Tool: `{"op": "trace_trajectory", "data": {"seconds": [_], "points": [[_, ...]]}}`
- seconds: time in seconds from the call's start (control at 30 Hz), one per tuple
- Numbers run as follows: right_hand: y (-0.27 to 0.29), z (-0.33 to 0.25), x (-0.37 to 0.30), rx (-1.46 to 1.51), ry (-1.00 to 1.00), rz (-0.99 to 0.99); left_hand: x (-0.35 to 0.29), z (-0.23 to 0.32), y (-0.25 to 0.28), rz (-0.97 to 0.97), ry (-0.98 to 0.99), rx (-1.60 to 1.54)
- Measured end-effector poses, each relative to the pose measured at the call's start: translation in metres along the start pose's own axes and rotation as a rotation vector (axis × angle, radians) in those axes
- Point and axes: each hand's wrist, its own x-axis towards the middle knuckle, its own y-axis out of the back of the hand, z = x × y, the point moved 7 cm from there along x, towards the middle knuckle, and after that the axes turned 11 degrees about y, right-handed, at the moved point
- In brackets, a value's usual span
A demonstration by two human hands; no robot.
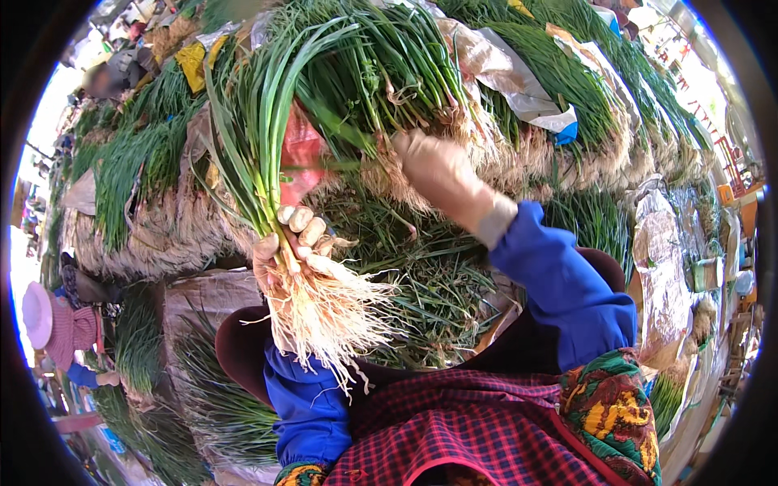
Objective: The person sits cross-legged and cleans bunches of green onions by hand. They hold the bunches, pull off dry roots and leaves, and place the cleaned vegetables aside.
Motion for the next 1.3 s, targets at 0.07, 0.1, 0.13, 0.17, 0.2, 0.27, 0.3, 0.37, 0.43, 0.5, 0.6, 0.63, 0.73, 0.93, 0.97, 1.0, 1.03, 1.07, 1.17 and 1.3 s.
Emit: {"op": "trace_trajectory", "data": {"seconds": [0.07, 0.1, 0.13, 0.17, 0.2, 0.27, 0.3, 0.37, 0.43, 0.5, 0.6, 0.63, 0.73, 0.93, 0.97, 1.0, 1.03, 1.07, 1.17, 1.3], "points": [[-0.034, 0.043, 0.005, 0.308, -0.233, -0.265, 0.004, -0.008, 0.002, 0.059, 0.022, -0.046], [-0.053, 0.052, -0.002, 0.255, -0.233, -0.337, 0.009, -0.013, 0.007, 0.084, 0.03, -0.011], [-0.075, 0.065, -0.016, 0.188, -0.243, -0.413, 0.019, -0.022, 0.005, 0.136, 0.022, 0.035], [-0.091, 0.069, -0.019, 0.139, -0.236, -0.478, 0.021, -0.025, 0.005, 0.149, 0.025, 0.019], [-0.097, 0.055, -0.022, 0.147, -0.225, -0.505, 0.018, -0.024, 0.011, 0.173, 0.019, 0.005], [-0.06, -0.006, -0.009, 0.028, 0.039, -0.488, 0.009, -0.012, 0.005, 0.142, 0.016, 0.022], [-0.058, -0.035, -0.02, -0.141, 0.295, -0.475, 0.009, -0.011, 0.002, 0.108, 0.02, 0.017], [-0.021, -0.086, -0.038, 0.132, 0.517, -0.303, 0.003, -0.002, 0.007, 0.08, -0.006, 0.039], [0.02, -0.108, -0.056, 0.447, 0.552, -0.16, 0.003, -0.002, 0.002, 0.12, -0.009, 0.056], [0.025, -0.093, -0.073, 0.39, 0.539, -0.193, 0.008, -0.013, 0.001, 0.119, 0.014, -0.01], [0.008, -0.022, -0.086, -0.113, 0.357, -0.58, 0.009, -0.011, 0.004, 0.072, 0.015, 0.048], [0.025, 0.001, -0.082, 0.15, 0.033, -0.53, 0.005, -0.009, 0.005, 0.091, 0.017, 0.049], [0.058, 0.042, -0.115, 0.203, -0.069, -0.467, 0.01, -0.012, 0.01, 0.125, -0.016, 0.095], [0.055, 0.057, -0.157, 1.245, -0.446, -0.137, 0.021, -0.021, 0.01, 0.041, 0.069, 0.069], [0.064, 0.067, -0.153, 1.379, -0.514, -0.016, 0.021, -0.018, 0.008, 0.048, 0.034, 0.082], [0.081, 0.069, -0.129, 1.134, -0.246, 0.055, 0.021, -0.011, 0.004, 0.039, 0.046, 0.101], [0.096, 0.067, -0.107, 0.794, -0.01, 0.172, 0.016, -0.006, -0.007, -0.058, 0.071, 0.034], [0.11, 0.067, -0.094, 0.468, 0.134, 0.324, 0.013, -0.005, -0.013, -0.16, 0.106, -0.044], [0.103, 0.08, -0.047, 1.205, -0.285, 0.451, 0.009, 0.004, -0.017, -0.285, 0.047, -0.056], [0.035, 0.063, 0.016, 0.819, -0.569, -0.014, 0.006, 0.0, -0.021, -0.202, 0.01, -0.047]]}}
